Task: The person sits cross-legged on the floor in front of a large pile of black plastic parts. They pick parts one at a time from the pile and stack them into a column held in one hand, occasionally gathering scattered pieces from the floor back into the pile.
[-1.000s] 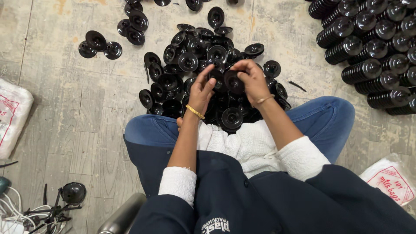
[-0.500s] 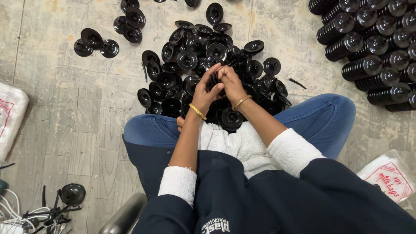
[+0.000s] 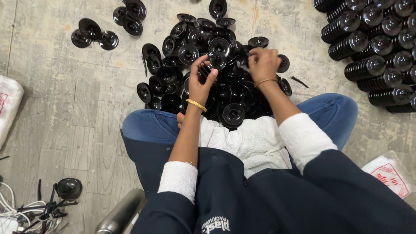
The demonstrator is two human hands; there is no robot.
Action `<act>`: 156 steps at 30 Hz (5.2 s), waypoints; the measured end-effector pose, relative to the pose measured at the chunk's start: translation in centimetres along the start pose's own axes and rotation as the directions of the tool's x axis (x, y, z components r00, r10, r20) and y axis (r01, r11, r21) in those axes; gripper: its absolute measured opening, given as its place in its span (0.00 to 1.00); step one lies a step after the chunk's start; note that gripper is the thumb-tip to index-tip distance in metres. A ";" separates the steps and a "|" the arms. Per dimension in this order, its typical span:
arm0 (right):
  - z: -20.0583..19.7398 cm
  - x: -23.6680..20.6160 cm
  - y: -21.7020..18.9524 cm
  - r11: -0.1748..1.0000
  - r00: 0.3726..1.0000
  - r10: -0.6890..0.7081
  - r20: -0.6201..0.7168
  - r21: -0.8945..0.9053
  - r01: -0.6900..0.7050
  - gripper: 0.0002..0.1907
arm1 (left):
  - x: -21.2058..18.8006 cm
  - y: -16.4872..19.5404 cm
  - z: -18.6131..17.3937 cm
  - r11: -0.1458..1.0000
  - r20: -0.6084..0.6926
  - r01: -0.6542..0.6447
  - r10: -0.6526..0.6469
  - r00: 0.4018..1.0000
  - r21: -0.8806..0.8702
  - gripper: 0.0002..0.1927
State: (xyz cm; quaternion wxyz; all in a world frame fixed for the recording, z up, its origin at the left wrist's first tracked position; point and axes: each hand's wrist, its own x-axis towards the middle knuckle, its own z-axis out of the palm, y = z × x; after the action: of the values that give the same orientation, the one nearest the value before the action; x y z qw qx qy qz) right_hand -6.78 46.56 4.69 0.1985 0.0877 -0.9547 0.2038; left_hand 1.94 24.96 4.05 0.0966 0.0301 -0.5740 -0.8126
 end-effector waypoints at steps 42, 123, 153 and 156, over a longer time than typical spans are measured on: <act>-5.6 -3.5 -9.5 0.769 0.947 -0.186 0.261 0.639 -0.025 0.09 | -0.7 0.0 -1.2 0.790 0.128 0.352 -0.334 0.934 -0.502 0.34; 1.8 -0.3 -3.3 0.988 0.814 0.057 0.577 0.085 -0.130 0.29 | 0.7 -0.1 -1.1 0.956 -0.135 0.127 -0.168 0.977 -0.265 0.27; 1.6 -0.7 -4.7 0.441 0.926 -0.198 0.322 0.873 -0.209 0.12 | -1.0 1.2 -0.2 0.986 0.232 0.165 -0.152 0.961 -0.037 0.24; 1.8 -0.8 -5.6 0.335 0.892 -0.114 0.438 0.862 -0.380 0.09 | -1.2 1.5 0.0 0.965 0.249 0.210 -0.168 0.954 -0.156 0.24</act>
State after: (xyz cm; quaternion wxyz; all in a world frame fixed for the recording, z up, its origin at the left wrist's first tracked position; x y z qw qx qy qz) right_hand -5.33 40.84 4.82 -0.1177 0.1458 -0.6861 0.7029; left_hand 3.31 24.74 5.45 -0.0477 -0.0197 -0.4999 -0.8646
